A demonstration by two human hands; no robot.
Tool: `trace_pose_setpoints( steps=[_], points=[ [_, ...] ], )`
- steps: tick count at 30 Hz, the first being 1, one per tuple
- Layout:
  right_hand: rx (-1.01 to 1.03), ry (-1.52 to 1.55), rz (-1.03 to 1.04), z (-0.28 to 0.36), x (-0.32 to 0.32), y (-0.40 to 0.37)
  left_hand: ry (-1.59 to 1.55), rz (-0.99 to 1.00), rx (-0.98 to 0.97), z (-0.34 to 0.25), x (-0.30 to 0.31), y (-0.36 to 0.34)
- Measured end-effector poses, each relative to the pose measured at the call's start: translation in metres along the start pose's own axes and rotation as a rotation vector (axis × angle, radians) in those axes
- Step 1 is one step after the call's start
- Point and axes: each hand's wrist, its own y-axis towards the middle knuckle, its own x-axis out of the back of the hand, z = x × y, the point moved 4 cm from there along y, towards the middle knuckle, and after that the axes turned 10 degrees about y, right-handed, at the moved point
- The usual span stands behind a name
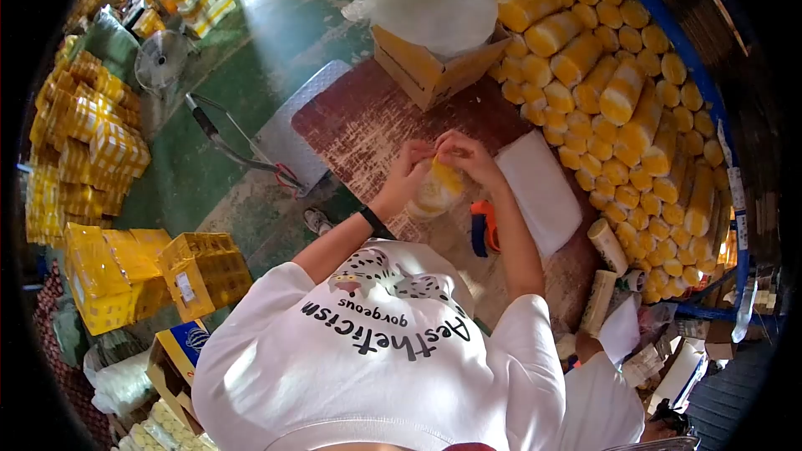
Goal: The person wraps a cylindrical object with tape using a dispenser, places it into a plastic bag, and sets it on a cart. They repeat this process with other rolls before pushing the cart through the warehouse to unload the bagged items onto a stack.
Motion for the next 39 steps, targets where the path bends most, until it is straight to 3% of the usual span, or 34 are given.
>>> trace_pose_setpoints(
  steps=[2, 5, 8, 20, 23, 25, 27, 32, 39],
  points=[
    [0.032, -0.022, -0.003, -0.002, 0.002, -0.001, 0.061, 0.041, 0.105, -0.031, 0.001, 0.001],
    [0.088, 0.003, -0.042, -0.003, 0.002, -0.003, 0.054, 0.128, 0.111, -0.005, 0.001, 0.015],
    [0.068, 0.051, -0.084, -0.005, 0.0, -0.008, -0.078, 0.206, 0.35, -0.005, 0.007, 0.018],
    [0.153, -0.029, -0.078, -0.006, 0.0, -0.013, -0.202, 0.233, 0.31, -0.019, 0.002, 0.02],
    [0.264, -0.131, -0.073, 0.001, -0.004, -0.014, -0.154, 0.315, 0.358, -0.018, 0.009, 0.022],
    [0.219, -0.087, -0.079, -0.005, -0.002, -0.014, -0.063, 0.326, 0.147, 0.002, 0.013, 0.033],
    [0.18, -0.062, -0.089, -0.008, -0.001, -0.014, -0.1, 0.354, 0.085, 0.01, 0.013, 0.035],
    [0.126, -0.012, -0.139, -0.006, -0.004, -0.016, -0.415, 0.351, 0.382, -0.019, 0.008, 0.028],
    [0.124, 0.087, -0.174, -0.007, -0.005, -0.016, -0.539, 0.369, 0.416, -0.004, 0.013, 0.034]
  ],
)
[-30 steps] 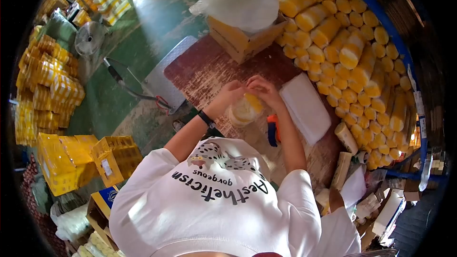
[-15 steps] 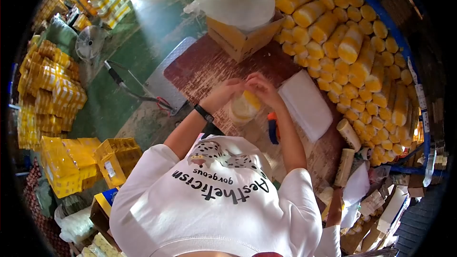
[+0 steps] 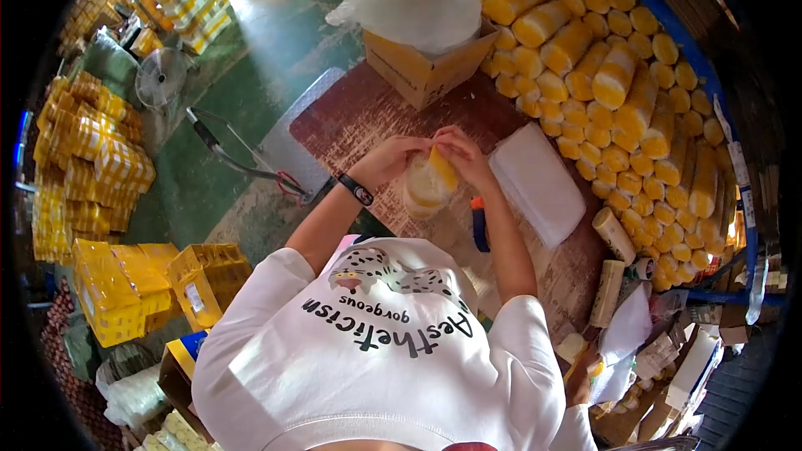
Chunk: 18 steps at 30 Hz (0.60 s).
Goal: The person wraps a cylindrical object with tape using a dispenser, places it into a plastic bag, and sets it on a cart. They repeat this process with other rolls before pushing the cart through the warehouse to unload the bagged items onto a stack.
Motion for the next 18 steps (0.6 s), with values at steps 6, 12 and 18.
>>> trace_pose_setpoints(
  steps=[6, 12, 18],
  points=[
    [0.01, 0.003, -0.08, -0.007, 0.001, -0.003, 0.024, -0.018, -0.001, -0.004, -0.007, -0.002],
    [0.059, -0.002, -0.123, -0.01, -0.003, -0.005, -0.016, -0.021, -0.005, -0.003, -0.006, -0.002],
    [0.031, -0.039, -0.165, -0.006, -0.002, -0.007, -0.058, -0.025, 0.015, -0.001, -0.001, 0.001]
  ],
)
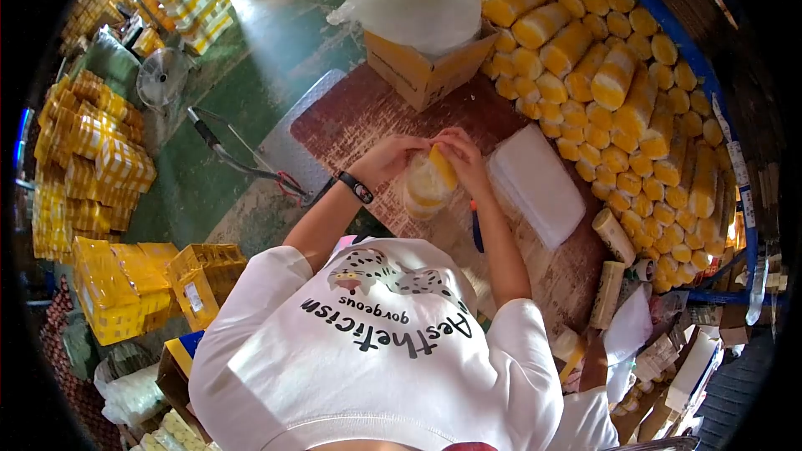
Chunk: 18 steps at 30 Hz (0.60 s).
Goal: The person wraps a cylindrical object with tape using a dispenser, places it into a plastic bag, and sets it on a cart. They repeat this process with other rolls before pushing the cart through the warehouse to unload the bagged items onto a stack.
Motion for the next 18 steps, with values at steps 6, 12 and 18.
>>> trace_pose_setpoints(
  steps=[6, 12, 18],
  points=[
    [-0.02, 0.012, -0.034, 0.008, -0.004, -0.003, -0.015, 0.0, 0.004, 0.001, -0.003, 0.0],
    [-0.026, 0.004, -0.043, 0.008, -0.002, -0.002, -0.036, 0.037, 0.033, -0.006, -0.012, -0.005],
    [-0.019, -0.052, -0.048, 0.0, 0.0, 0.0, 0.038, 0.033, 0.007, -0.004, -0.009, -0.001]
  ],
)
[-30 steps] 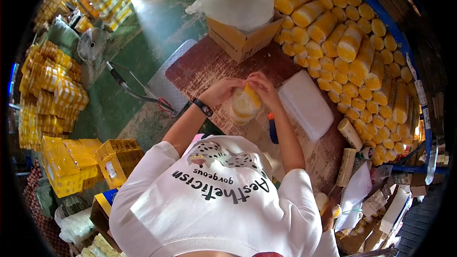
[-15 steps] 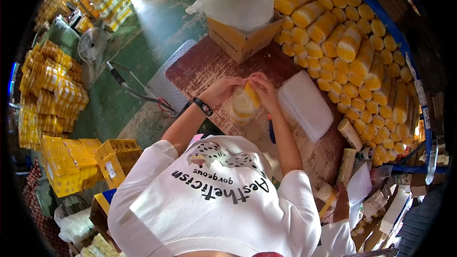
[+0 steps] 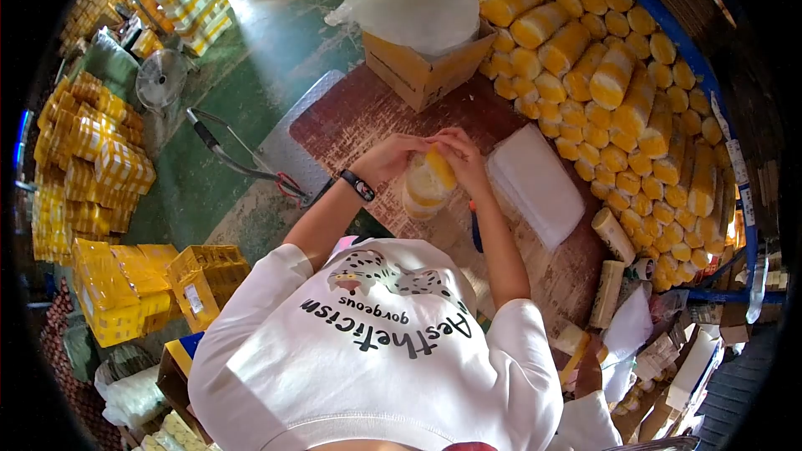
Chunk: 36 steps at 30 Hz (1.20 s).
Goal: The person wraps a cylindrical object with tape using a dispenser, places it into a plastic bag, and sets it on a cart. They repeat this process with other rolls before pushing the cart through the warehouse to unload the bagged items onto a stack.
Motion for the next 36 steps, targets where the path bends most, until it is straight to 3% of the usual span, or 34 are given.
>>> trace_pose_setpoints(
  steps=[5, 8, 11, 14, 20, 23, 26, 29, 32, 35, 36],
  points=[
    [-0.11, -0.131, 0.008, 0.01, -0.006, -0.002, 0.039, -0.156, -0.018, 0.006, 0.005, 0.003],
    [-0.212, 0.036, -0.15, -0.012, -0.001, -0.008, 0.286, -0.181, -0.117, -0.003, 0.0, -0.007],
    [-0.256, 0.077, -0.15, 0.002, -0.002, -0.016, 0.671, -0.217, -0.356, -0.018, -0.014, -0.016],
    [-0.265, 0.051, -0.166, 0.02, -0.013, -0.032, 0.744, -0.202, -0.458, -0.021, -0.021, -0.013],
    [-0.231, 0.005, -0.264, 0.018, -0.013, -0.039, 0.704, -0.137, -0.311, -0.018, -0.018, -0.006],
    [-0.253, -0.104, -0.225, 0.011, -0.016, -0.042, 0.826, -0.226, -0.438, -0.012, -0.006, -0.001],
    [-0.239, -0.077, -0.264, 0.017, -0.023, -0.043, 1.178, -0.445, -0.479, -0.005, 0.002, -0.002],
    [-0.152, -0.031, -0.338, -0.013, -0.019, -0.037, 1.14, -0.492, -0.597, 0.005, 0.01, 0.001],
    [-0.154, -0.123, -0.332, -0.01, -0.013, -0.029, 1.134, -0.587, -0.487, 0.003, 0.004, -0.008],
    [-0.424, -0.131, -0.353, 0.028, -0.019, -0.018, 0.963, -0.617, -0.443, 0.015, 0.01, -0.008],
    [-0.433, -0.17, -0.333, 0.028, -0.019, -0.015, 0.955, -0.592, -0.524, 0.012, 0.004, -0.012]
  ],
)
